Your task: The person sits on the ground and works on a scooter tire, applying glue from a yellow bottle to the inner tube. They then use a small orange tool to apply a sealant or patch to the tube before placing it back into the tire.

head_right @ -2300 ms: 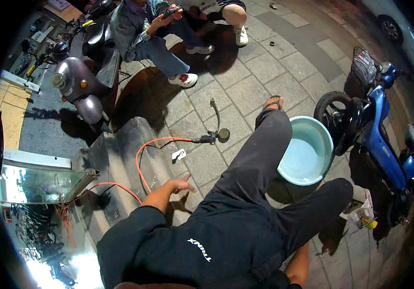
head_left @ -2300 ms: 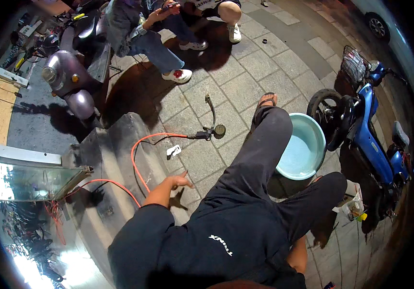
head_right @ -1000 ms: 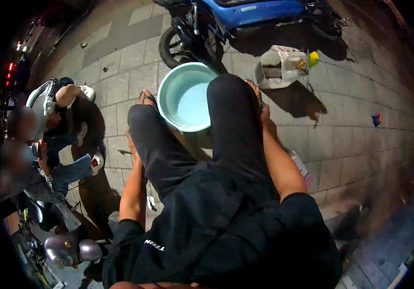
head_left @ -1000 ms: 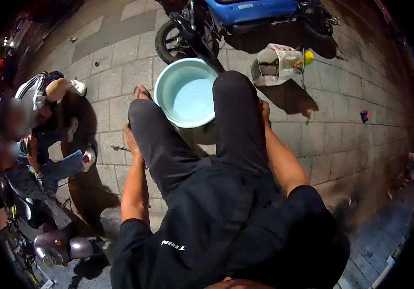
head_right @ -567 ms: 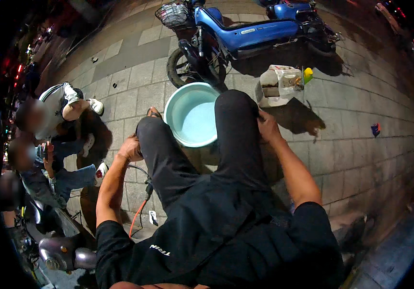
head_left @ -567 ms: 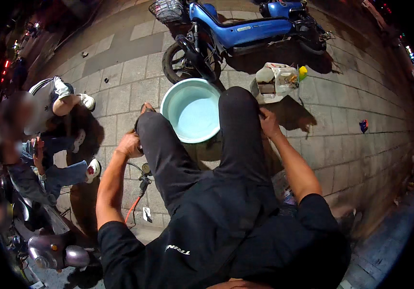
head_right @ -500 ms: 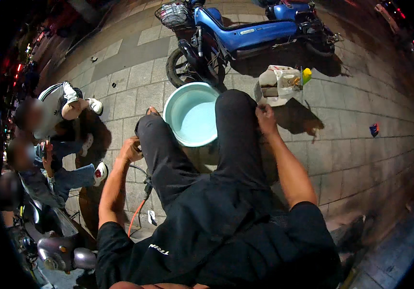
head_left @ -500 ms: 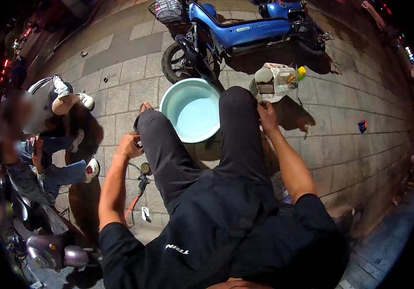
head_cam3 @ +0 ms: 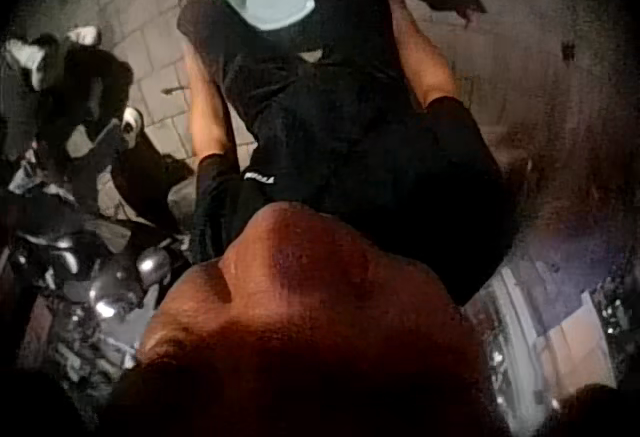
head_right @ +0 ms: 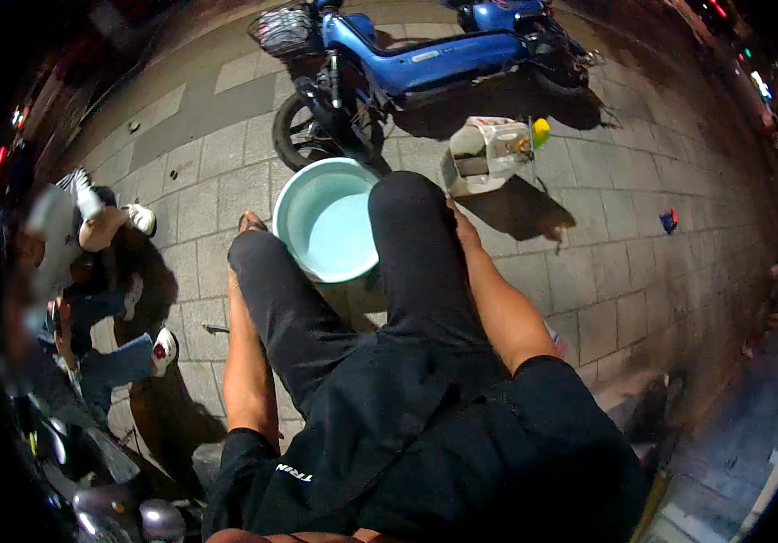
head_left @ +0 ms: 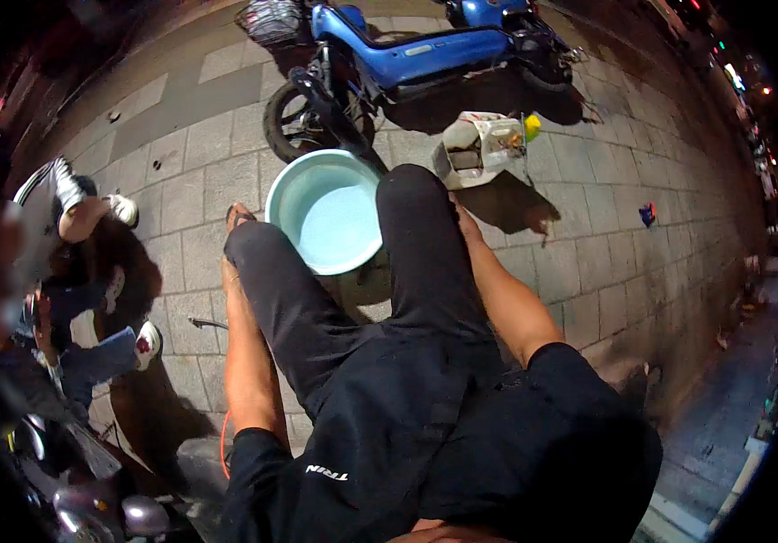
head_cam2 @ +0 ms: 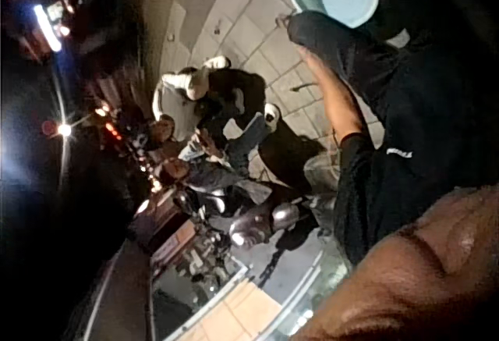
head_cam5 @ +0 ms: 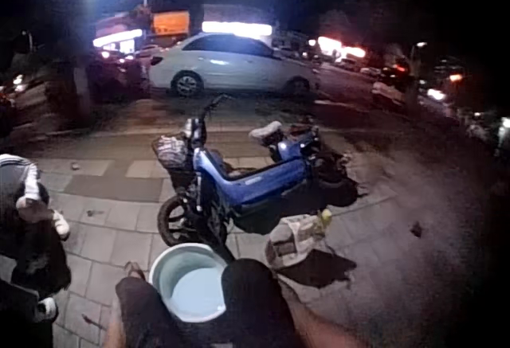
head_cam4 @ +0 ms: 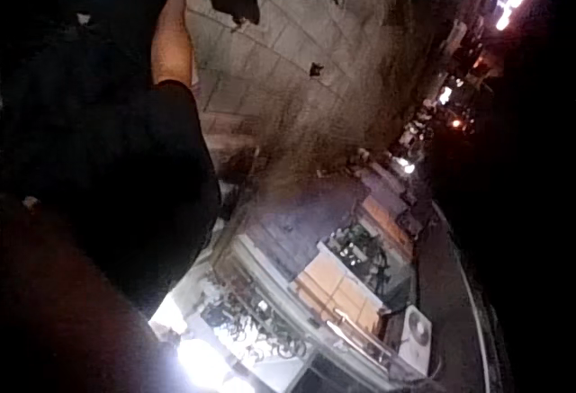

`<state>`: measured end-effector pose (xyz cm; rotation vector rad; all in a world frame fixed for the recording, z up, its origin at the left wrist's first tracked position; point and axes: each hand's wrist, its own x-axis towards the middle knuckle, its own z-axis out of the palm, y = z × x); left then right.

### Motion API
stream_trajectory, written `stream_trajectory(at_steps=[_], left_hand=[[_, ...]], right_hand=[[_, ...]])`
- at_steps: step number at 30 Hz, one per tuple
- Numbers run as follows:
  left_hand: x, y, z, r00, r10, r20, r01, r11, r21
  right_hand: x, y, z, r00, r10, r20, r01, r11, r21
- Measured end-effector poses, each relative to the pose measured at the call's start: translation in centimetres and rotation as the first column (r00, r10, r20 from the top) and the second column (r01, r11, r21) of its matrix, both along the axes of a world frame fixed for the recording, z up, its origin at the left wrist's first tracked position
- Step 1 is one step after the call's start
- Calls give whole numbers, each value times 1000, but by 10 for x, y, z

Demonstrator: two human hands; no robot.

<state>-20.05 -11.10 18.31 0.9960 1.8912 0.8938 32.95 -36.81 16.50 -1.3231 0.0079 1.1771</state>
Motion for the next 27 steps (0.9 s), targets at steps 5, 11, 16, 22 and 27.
stream_trajectory(at_steps=[5,11,16,22,27], left_hand=[[-56,-9,-5,948,95,-302,-93,995,22],[-75,22,-53,991,-79,-107,92,988,128],[-123,36,-67,956,-288,-45,268,806,529],[-90,36,53,815,-336,-473,473,856,207],[34,49,243,936,-335,-110,335,749,571]], right_hand=[[-62,20,59,936,-41,349,44,999,-1],[-7,8,-6,775,45,631,65,987,-149],[-15,19,-19,782,0,623,-63,995,79],[36,5,12,645,344,683,-81,919,-386],[67,76,-1,468,437,768,41,858,-512]])
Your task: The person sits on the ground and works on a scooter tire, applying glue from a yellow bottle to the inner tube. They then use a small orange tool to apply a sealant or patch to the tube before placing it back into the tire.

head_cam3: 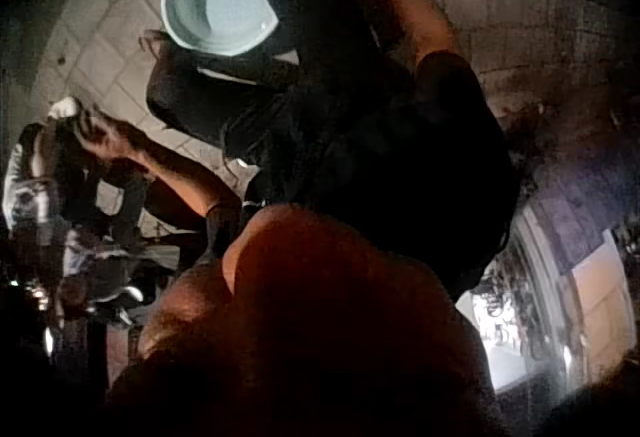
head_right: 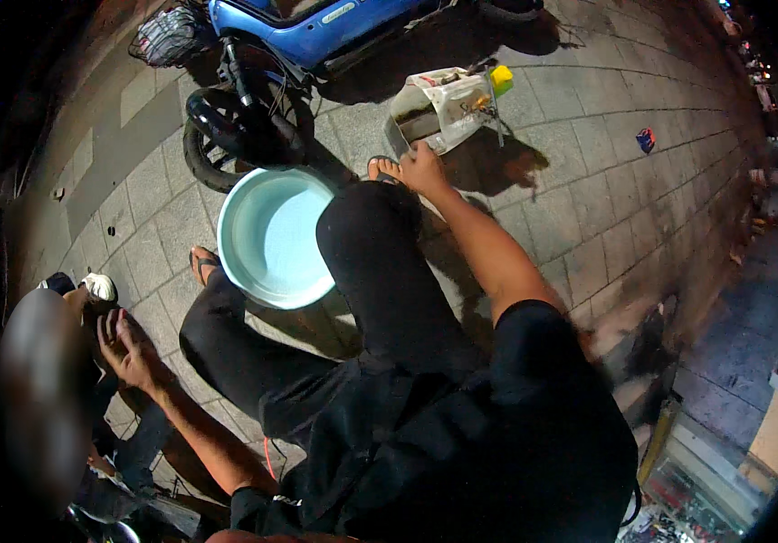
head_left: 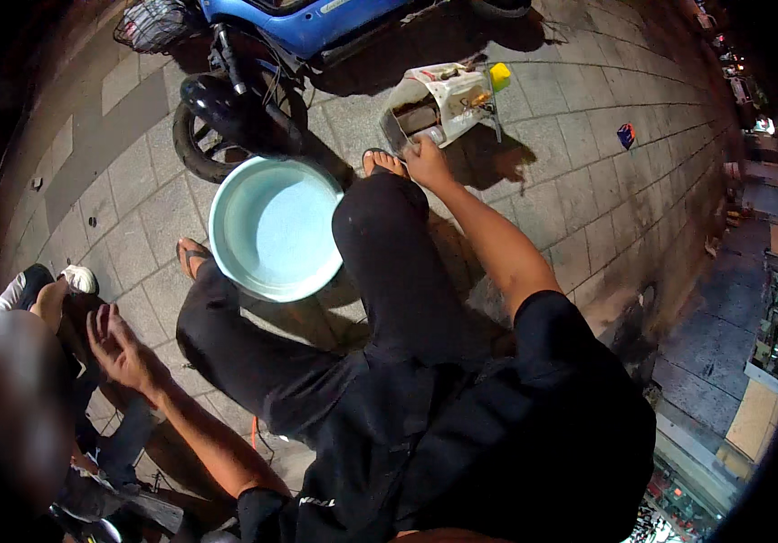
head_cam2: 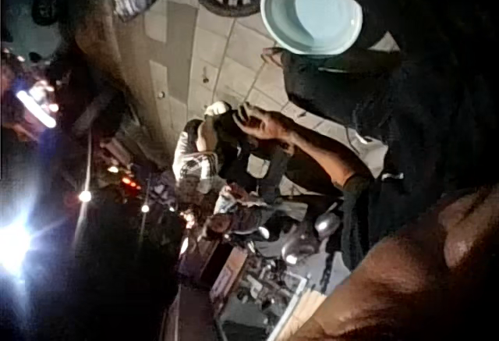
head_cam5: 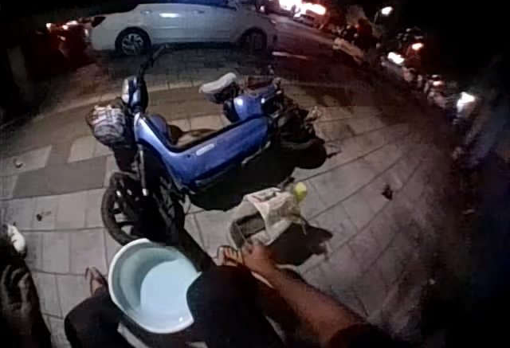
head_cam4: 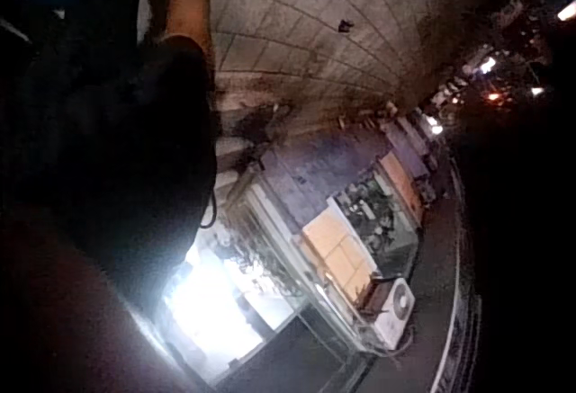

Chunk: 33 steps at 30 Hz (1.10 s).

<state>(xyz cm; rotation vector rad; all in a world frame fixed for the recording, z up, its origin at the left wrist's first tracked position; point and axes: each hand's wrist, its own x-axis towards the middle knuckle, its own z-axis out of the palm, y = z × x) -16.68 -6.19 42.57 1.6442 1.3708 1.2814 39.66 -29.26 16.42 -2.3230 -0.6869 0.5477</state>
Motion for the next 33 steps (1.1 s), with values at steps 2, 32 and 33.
stream_trajectory(at_steps=[2,32,33], left_hand=[[58,-7,26,990,-74,123,67,996,61],[187,-19,-5,676,-719,-163,619,673,-405],[189,-18,0,673,-721,-165,622,672,-403]], right_hand=[[28,35,-20,992,-90,93,103,985,-139],[81,113,-43,986,-164,35,133,635,-761],[78,110,-37,993,-108,45,103,623,-775]])
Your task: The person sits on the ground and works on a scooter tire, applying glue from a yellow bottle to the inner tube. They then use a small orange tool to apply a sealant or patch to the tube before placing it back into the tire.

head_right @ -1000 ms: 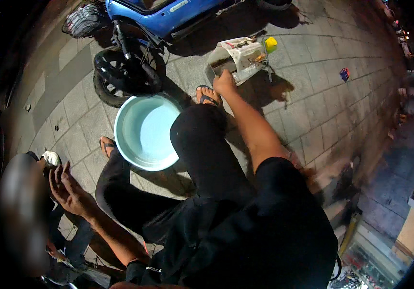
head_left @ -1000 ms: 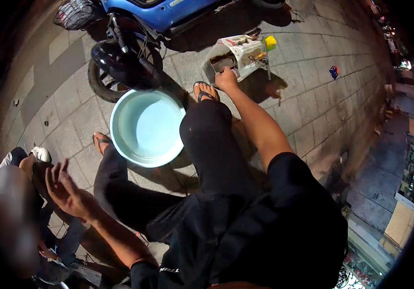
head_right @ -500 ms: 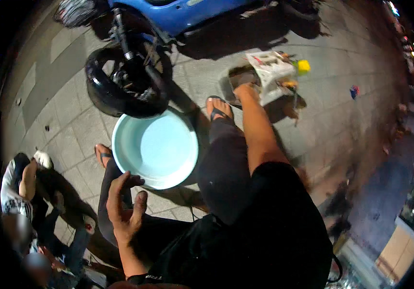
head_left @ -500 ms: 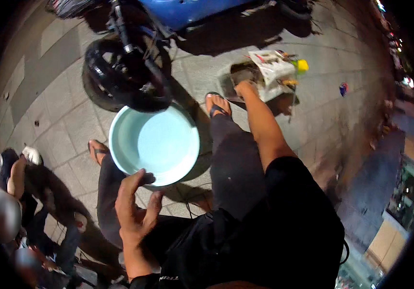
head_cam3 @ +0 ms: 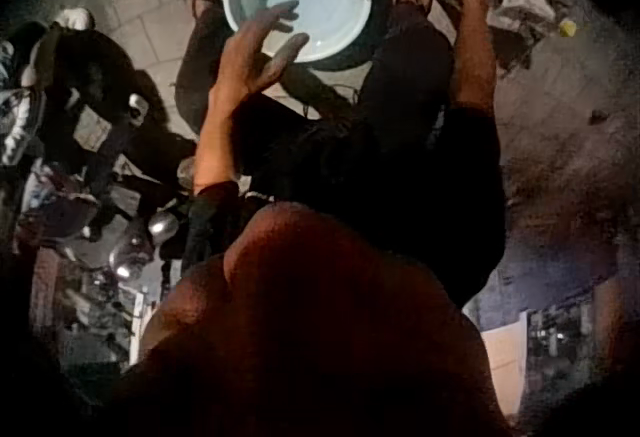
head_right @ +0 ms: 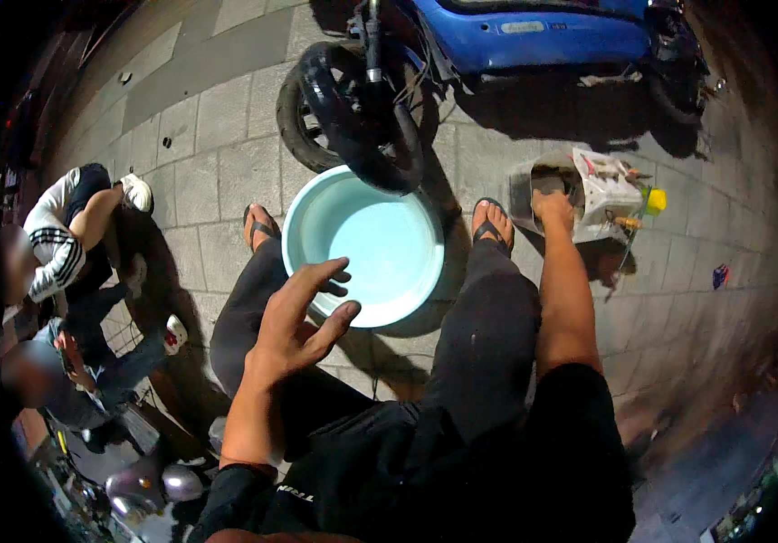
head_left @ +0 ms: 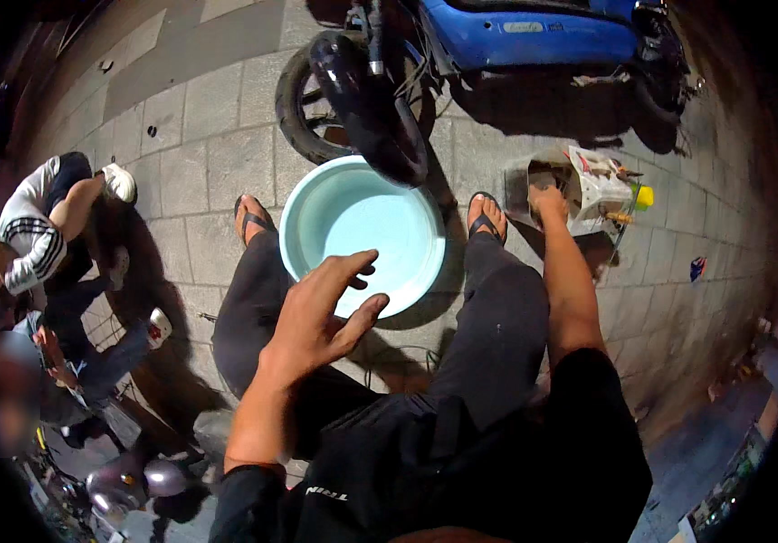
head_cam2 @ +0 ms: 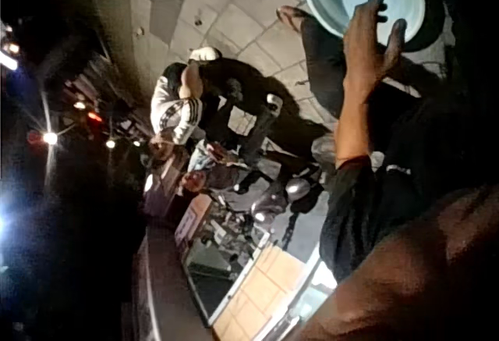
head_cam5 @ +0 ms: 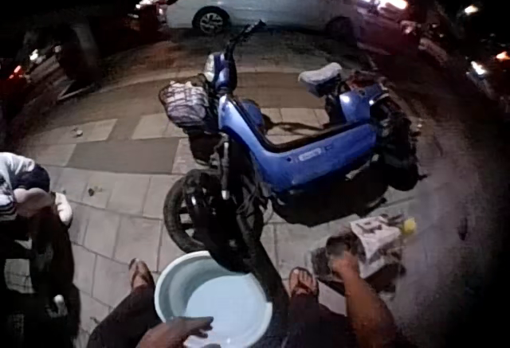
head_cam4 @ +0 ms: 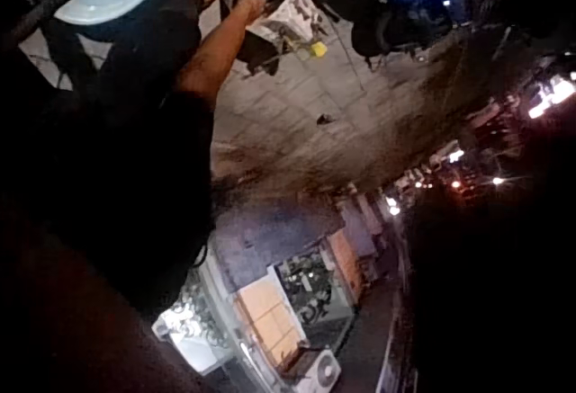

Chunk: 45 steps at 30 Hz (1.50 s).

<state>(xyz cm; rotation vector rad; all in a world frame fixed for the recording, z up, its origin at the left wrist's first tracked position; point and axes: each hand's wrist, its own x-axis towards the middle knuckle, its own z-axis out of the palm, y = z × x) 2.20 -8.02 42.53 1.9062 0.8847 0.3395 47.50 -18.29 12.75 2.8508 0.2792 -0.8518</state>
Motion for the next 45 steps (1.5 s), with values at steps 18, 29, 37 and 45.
stream_trajectory(at_steps=[18,29,37,45], left_hand=[[-17,-38,-47,995,-69,74,28,891,454],[-47,-64,-15,984,-47,173,-9,951,309],[-69,-67,-15,986,-58,158,11,960,279],[-93,-64,-8,977,-195,89,177,968,180]], right_hand=[[-176,-2,350,776,590,224,-581,531,616],[-305,-39,395,755,616,224,-582,473,662],[-325,-34,377,774,584,244,-565,463,683],[-346,-48,380,784,619,47,-422,476,771]])
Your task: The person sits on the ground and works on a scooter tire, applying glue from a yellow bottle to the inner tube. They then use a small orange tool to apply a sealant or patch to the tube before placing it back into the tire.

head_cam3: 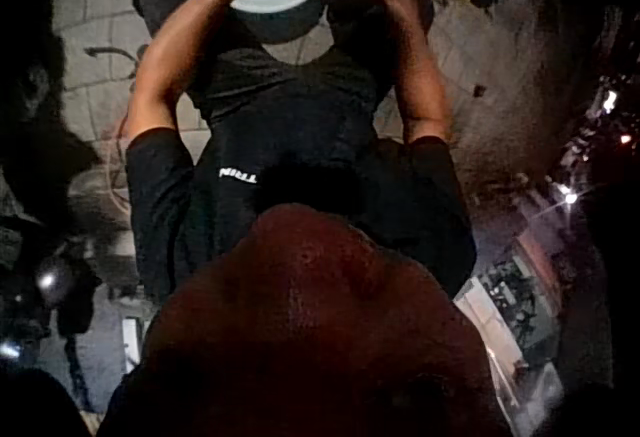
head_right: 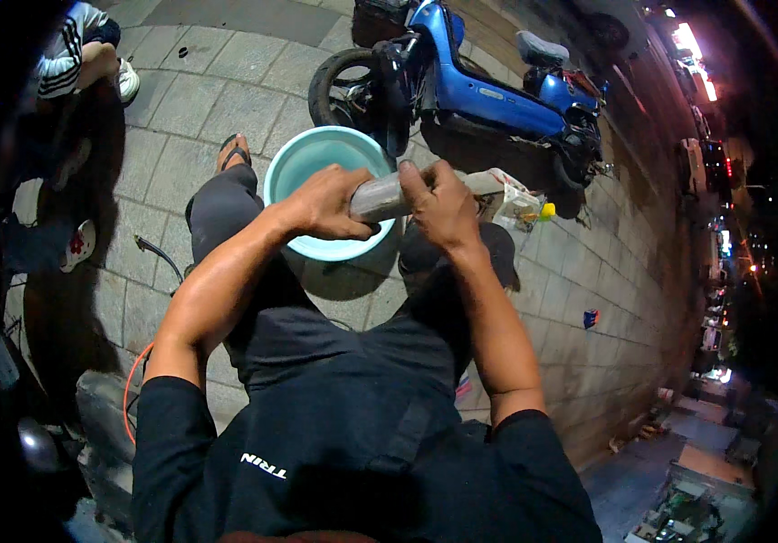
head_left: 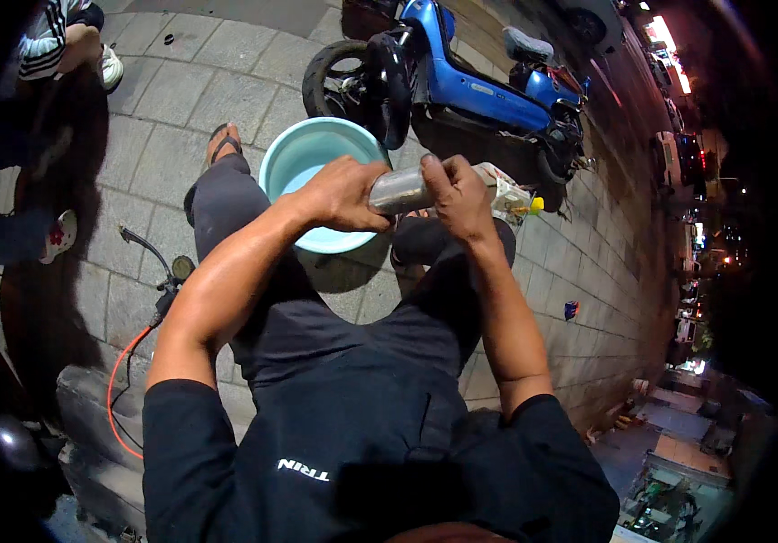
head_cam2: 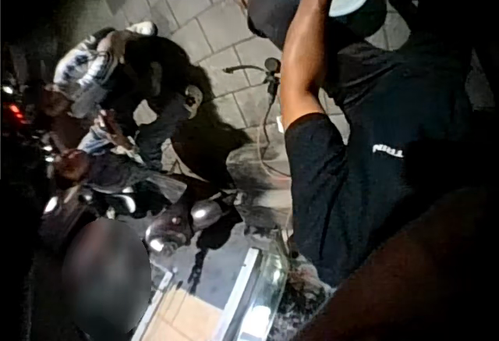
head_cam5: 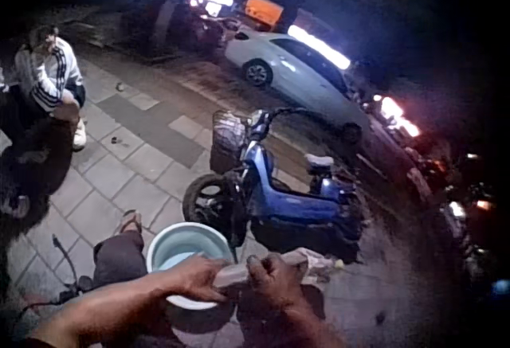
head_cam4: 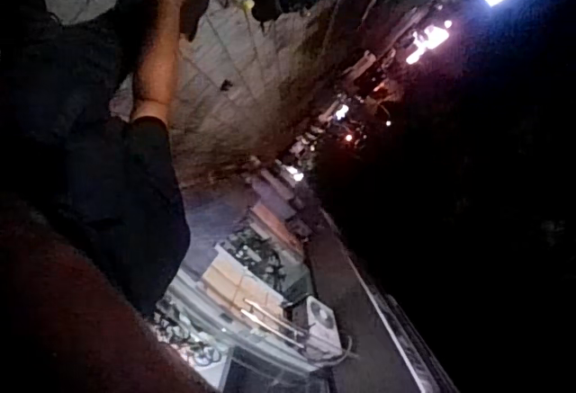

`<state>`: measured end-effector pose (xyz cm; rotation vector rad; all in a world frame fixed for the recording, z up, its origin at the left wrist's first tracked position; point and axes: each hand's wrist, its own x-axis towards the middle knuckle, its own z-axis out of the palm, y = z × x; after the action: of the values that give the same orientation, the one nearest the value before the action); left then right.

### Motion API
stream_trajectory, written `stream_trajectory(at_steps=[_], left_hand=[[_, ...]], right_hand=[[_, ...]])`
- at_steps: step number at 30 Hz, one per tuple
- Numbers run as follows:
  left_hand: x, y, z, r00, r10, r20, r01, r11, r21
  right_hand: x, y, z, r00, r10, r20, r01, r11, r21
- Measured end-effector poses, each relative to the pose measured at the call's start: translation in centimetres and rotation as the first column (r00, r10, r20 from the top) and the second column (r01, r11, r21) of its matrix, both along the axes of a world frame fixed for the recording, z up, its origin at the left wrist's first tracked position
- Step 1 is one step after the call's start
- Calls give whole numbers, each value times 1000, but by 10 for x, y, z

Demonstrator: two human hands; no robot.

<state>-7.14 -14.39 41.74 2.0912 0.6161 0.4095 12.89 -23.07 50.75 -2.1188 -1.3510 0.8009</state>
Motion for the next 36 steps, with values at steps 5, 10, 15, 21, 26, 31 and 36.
stream_trajectory(at_steps=[5,10,15,21,26,31,36], left_hand=[[-2,-13,0,953,-265,146,302,849,-434],[-2,-22,5,969,-213,125,246,877,-414],[12,-24,-3,993,-109,51,118,964,-239],[23,-22,-10,996,-85,0,84,987,-137],[24,-13,-14,970,-237,52,240,905,-351],[27,-11,-12,957,-288,39,285,903,-323],[27,-9,1,978,-184,95,206,924,-323]], right_hand=[[4,-28,-10,998,43,38,-45,998,49],[22,-42,19,886,461,51,-462,868,182],[37,-54,6,975,149,-166,-141,988,59],[50,-46,2,958,222,-180,-248,960,-133],[65,-48,31,817,577,13,-577,817,25],[64,-53,27,694,662,283,-719,653,237],[69,-66,12,846,528,79,-470,666,580]])
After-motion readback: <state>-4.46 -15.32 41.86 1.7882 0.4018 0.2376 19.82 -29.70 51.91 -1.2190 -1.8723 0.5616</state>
